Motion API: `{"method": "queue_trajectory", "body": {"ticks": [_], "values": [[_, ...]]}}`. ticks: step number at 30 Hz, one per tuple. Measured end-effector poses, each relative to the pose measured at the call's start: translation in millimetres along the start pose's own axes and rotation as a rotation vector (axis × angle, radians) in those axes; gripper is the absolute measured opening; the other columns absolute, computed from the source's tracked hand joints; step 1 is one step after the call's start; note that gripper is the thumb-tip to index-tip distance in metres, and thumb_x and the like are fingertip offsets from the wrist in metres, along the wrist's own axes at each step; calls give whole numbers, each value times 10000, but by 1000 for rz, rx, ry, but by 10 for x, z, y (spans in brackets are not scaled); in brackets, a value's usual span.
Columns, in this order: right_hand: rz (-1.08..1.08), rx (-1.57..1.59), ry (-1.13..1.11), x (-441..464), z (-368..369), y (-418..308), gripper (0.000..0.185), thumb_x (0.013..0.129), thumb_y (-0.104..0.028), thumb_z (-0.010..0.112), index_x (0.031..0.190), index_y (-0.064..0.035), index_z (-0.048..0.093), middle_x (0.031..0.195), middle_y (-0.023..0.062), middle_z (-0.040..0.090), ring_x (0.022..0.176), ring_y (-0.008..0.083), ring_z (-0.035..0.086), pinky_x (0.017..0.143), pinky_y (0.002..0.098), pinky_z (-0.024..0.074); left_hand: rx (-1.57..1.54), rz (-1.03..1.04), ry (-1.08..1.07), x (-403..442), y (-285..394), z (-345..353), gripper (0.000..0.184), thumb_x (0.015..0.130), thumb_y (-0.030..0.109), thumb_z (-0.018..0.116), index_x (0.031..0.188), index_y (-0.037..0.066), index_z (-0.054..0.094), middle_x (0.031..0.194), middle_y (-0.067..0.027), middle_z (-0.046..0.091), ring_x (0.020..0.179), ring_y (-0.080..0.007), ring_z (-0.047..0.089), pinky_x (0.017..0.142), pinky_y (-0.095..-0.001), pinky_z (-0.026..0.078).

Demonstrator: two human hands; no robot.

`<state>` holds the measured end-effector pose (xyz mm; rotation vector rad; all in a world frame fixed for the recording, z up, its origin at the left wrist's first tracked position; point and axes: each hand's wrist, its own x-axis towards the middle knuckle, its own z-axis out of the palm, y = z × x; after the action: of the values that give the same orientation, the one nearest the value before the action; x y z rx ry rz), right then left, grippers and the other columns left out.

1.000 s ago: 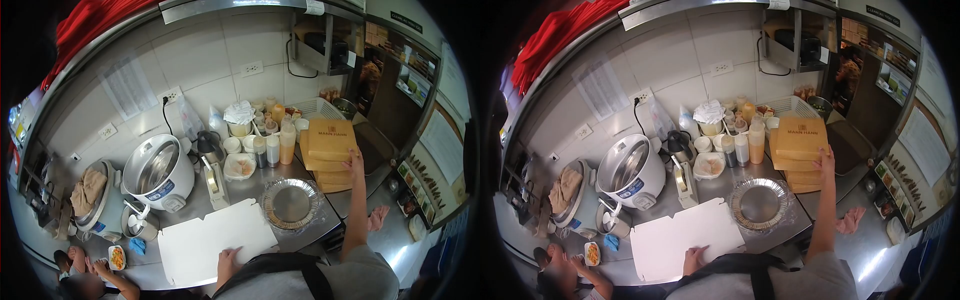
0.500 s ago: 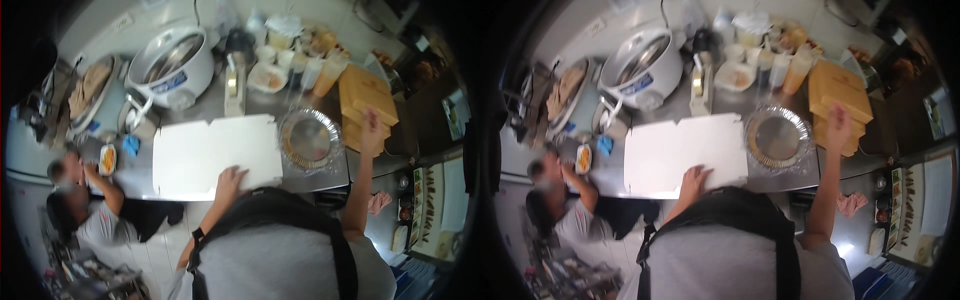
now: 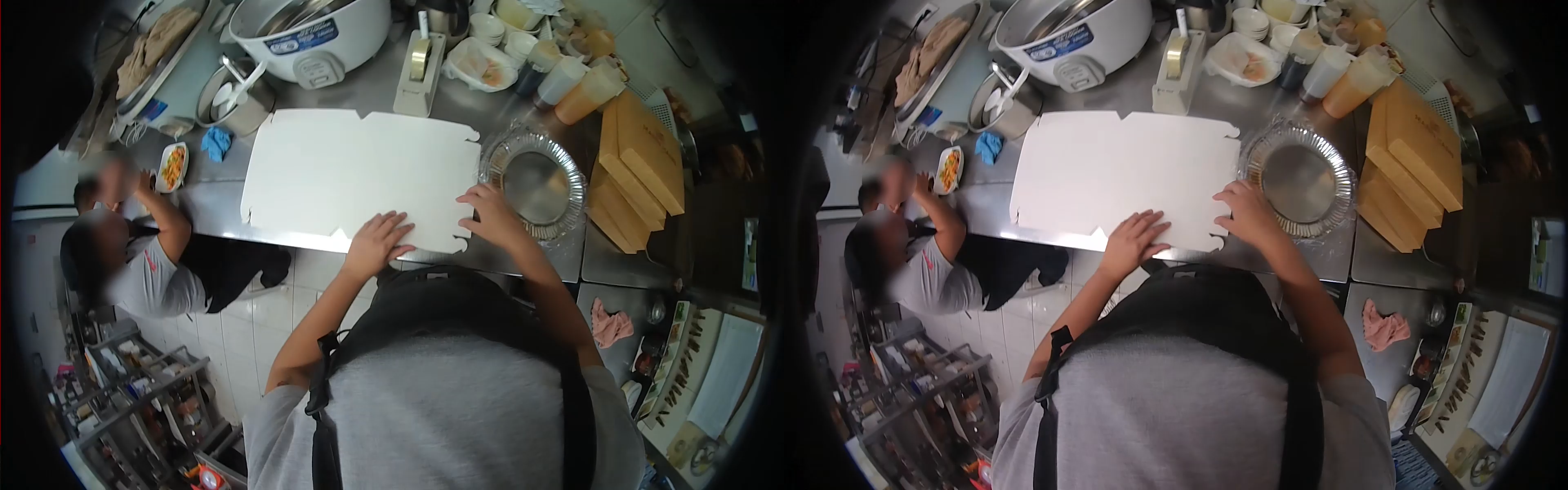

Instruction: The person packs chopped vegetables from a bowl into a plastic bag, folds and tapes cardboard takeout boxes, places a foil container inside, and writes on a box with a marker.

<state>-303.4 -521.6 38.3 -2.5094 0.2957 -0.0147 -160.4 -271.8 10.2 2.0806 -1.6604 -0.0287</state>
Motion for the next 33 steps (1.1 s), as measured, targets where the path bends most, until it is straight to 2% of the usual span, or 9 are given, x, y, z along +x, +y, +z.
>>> {"method": "queue_trajectory", "body": {"ticks": [6, 10, 15, 19, 23, 26, 28, 31, 33], "values": [[-101, -19, -65, -138, -110, -136, 580, 562, -297, 834, 1093, -136, 663, 1149, 78, 553, 1136, 282, 483, 1027, 415, 365, 58, -86, 80, -94, 31, -75, 332, 808, 327, 669, 1068, 120, 663, 1159, -41, 637, 1091, -233, 589, 900, -383, 484], [-208, -59, 40, -153, -73, -226, 427, 648, -209, 781, 1055, -128, 678, 1079, 59, 597, 1057, 268, 543, 1053, 436, 359, 59, -146, 200, -72, 31, -124, 246, 818, 305, 669, 955, 104, 700, 997, -16, 694, 968, -225, 644, 778, -327, 525], [-287, 132, 62, -76, 91, -182, 262, 718, -69, 688, 977, -106, 699, 976, 40, 642, 930, 264, 596, 1030, 415, 388, 24, -194, -11, 49, 187, -366, 520, 729, 336, 752, 1185, 135, 602, 1233, -91, 577, 1153, -285, 533, 970, -418, 427], [-320, 222, -265, -47, 145, -249, 326, 670, -123, 735, 995, -123, 708, 1069, 64, 628, 1022, 266, 564, 987, 380, 414, -14, -147, -191, 39, 296, -219, 804, 627, 307, 819, 1340, 170, 475, 1423, -141, 386, 1299, -335, 380, 1089, -487, 289], [-353, 195, -419, 147, 4, -106, 553, 652, -325, 797, 1140, -108, 656, 1200, 143, 580, 1173, 296, 490, 1020, 376, 381, 27, -341, -317, -80, 310, -416, 875, 554, 222, 852, 1343, 156, 478, 1437, -142, 372, 1310, -352, 368, 1084, -466, 305], [-216, 199, -355, 453, -218, -35, 696, 732, -479, 753, 1251, -55, 567, 1283, 167, 531, 1231, 323, 458, 1058, 388, 347, -47, -635, -47, -373, 110, -500, 822, 621, 291, 837, 1334, 93, 481, 1326, -216, 424, 1207, -377, 422, 997, -447, 373], [-99, 274, -44, 828, -118, 225, 679, 741, -491, 736, 1241, -61, 578, 1310, 172, 512, 1219, 342, 469, 1047, 397, 357, 36, -798, 164, -598, -68, -416, 808, 702, 322, 800, 1353, 15, 430, 1239, -231, 450, 1085, -357, 483, 906, -423, 429], [107, 35, 254, 1315, 48, 476, 684, 763, -520, 698, 1248, -57, 561, 1314, 183, 504, 1191, 349, 482, 1023, 398, 377, -377, -1195, 445, -684, -85, -278, 826, 743, 302, 778, 1376, -33, 367, 1258, -228, 423, 1065, -311, 498, 881, -382, 444], [182, 39, 64, 1474, 129, 432, 693, 766, -535, 683, 1256, -66, 546, 1282, 189, 517, 1178, 350, 481, 1010, 409, 383, -732, -1327, 608, -727, -189, -131, 904, 763, 269, 762, 1433, -22, 229, 1302, -204, 349, 1087, -282, 478, 830, -387, 474]]}}
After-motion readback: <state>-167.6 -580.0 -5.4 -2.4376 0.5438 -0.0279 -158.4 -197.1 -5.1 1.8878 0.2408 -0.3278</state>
